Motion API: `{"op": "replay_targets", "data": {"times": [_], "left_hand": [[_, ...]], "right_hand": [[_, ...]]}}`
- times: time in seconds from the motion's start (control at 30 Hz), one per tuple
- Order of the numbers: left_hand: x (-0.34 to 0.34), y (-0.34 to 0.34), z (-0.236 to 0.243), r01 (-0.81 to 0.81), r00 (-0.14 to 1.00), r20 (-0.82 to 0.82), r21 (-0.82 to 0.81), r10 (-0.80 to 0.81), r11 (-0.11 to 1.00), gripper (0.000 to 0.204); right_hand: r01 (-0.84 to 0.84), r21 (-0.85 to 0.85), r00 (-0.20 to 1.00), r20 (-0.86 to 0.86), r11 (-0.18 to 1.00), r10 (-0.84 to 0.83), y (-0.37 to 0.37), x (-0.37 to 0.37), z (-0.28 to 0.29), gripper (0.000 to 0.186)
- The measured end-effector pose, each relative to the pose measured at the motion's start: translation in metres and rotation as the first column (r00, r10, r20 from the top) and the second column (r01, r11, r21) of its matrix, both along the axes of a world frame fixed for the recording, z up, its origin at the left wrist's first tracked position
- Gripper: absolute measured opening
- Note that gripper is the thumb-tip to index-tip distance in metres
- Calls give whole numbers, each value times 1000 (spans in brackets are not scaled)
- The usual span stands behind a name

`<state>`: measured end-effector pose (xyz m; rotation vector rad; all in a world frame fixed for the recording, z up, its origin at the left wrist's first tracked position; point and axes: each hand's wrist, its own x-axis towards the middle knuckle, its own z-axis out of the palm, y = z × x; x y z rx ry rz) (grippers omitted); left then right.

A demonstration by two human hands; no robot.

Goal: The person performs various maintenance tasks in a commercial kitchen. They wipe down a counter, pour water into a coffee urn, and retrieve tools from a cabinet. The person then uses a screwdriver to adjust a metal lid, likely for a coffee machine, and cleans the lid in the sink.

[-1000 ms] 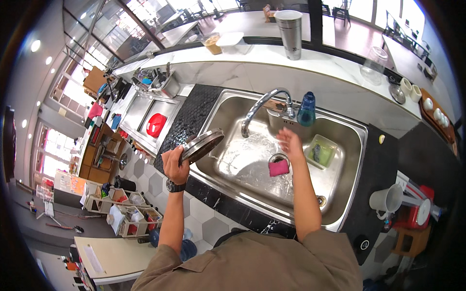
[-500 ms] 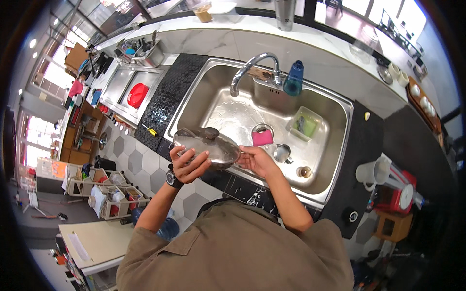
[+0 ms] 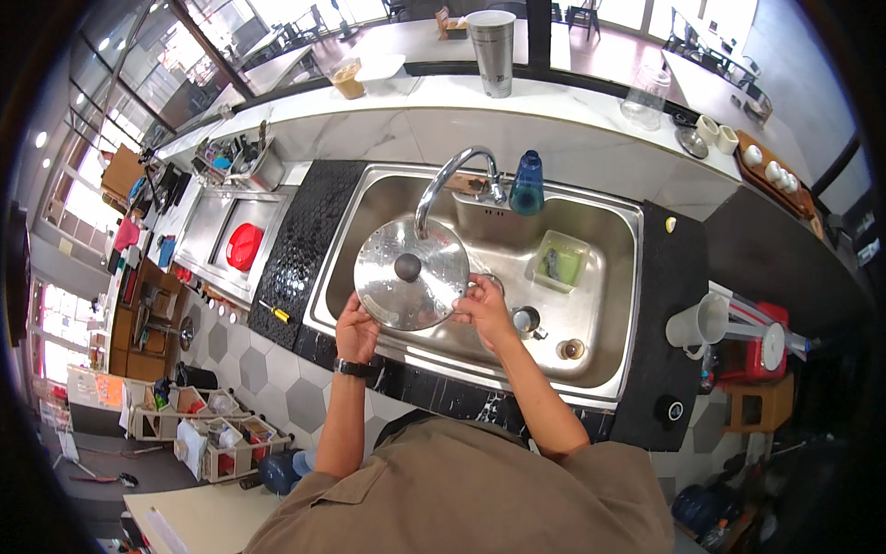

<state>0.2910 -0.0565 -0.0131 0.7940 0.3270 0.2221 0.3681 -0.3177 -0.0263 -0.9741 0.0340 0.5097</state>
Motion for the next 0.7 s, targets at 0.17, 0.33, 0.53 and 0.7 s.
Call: {"op": "replay_targets", "data": {"times": [0.17, 0.33, 0.53, 0.7], "left_hand": [[46, 3, -22, -42, 984, -179, -331, -20, 943, 24], [71, 15, -48, -17, 964, -261, -222, -43, 975, 24], [97, 10, -64, 204, 927, -270, -218, -260, 954, 31], [90, -13, -74, 277, 892, -333, -134, -307, 951, 24]], "right_hand": [[-107, -205, 994, -36, 973, 102, 1, 24, -28, 55], [600, -681, 712, 693, 420, 107, -6, 95, -14, 67], [336, -942, 601, 194, -25, 775, -10, 181, -13, 57], [407, -834, 706, 546, 373, 451, -25, 157, 11, 42]]}}
